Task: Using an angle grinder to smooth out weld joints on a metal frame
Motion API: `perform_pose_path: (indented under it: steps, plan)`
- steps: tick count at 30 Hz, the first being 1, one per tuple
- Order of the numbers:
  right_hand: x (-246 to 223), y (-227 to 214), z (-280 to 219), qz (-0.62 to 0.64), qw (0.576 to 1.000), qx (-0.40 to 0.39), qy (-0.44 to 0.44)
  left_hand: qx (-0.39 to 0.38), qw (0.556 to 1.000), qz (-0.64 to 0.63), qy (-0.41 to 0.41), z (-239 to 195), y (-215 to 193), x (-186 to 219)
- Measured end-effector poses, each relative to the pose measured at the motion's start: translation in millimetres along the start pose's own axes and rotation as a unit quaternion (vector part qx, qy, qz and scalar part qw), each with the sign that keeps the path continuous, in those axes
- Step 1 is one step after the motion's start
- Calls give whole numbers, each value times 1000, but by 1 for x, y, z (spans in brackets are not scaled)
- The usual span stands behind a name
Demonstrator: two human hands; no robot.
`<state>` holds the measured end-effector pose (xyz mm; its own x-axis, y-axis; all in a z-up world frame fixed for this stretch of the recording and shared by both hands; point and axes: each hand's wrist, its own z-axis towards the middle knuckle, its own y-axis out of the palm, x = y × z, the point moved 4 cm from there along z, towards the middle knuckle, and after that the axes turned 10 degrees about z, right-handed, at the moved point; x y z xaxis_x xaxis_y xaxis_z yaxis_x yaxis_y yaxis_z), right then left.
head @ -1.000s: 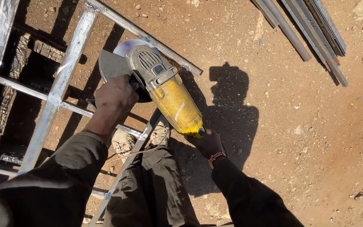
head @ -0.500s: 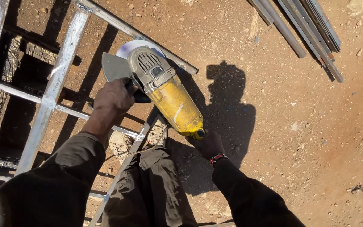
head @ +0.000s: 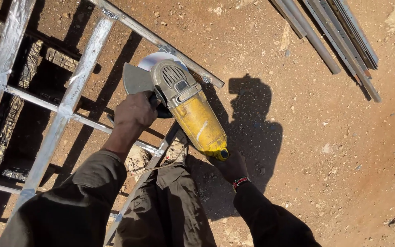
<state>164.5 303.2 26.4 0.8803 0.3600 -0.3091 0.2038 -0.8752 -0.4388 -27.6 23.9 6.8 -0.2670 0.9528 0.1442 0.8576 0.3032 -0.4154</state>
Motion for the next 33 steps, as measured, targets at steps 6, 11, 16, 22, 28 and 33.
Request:
perform_pose_path:
  steps: [6, 11, 16, 22, 28, 33]
  plan:
    - [-70, -16, 44, -107, 985, -9, -136, 61, 992, -109, 22, 39, 14, -30]
    - [-77, -3, 37, -77, 986, -20, -146, 74, 995, -61, 15, 43, -7, -29]
    - [-30, -11, 18, -2, 996, 20, -90, 18, 1000, -13, -7, 28, 8, -13]
    - [-13, -19, 53, -142, 988, 25, -54, -21, 997, -73, 0, 33, 29, -23]
    - [-71, -14, 47, -96, 980, 11, -173, 70, 996, -62, 16, 47, 7, -31]
    - [-21, -18, 32, -15, 989, -8, -144, 63, 997, -35, 18, 25, 7, -1]
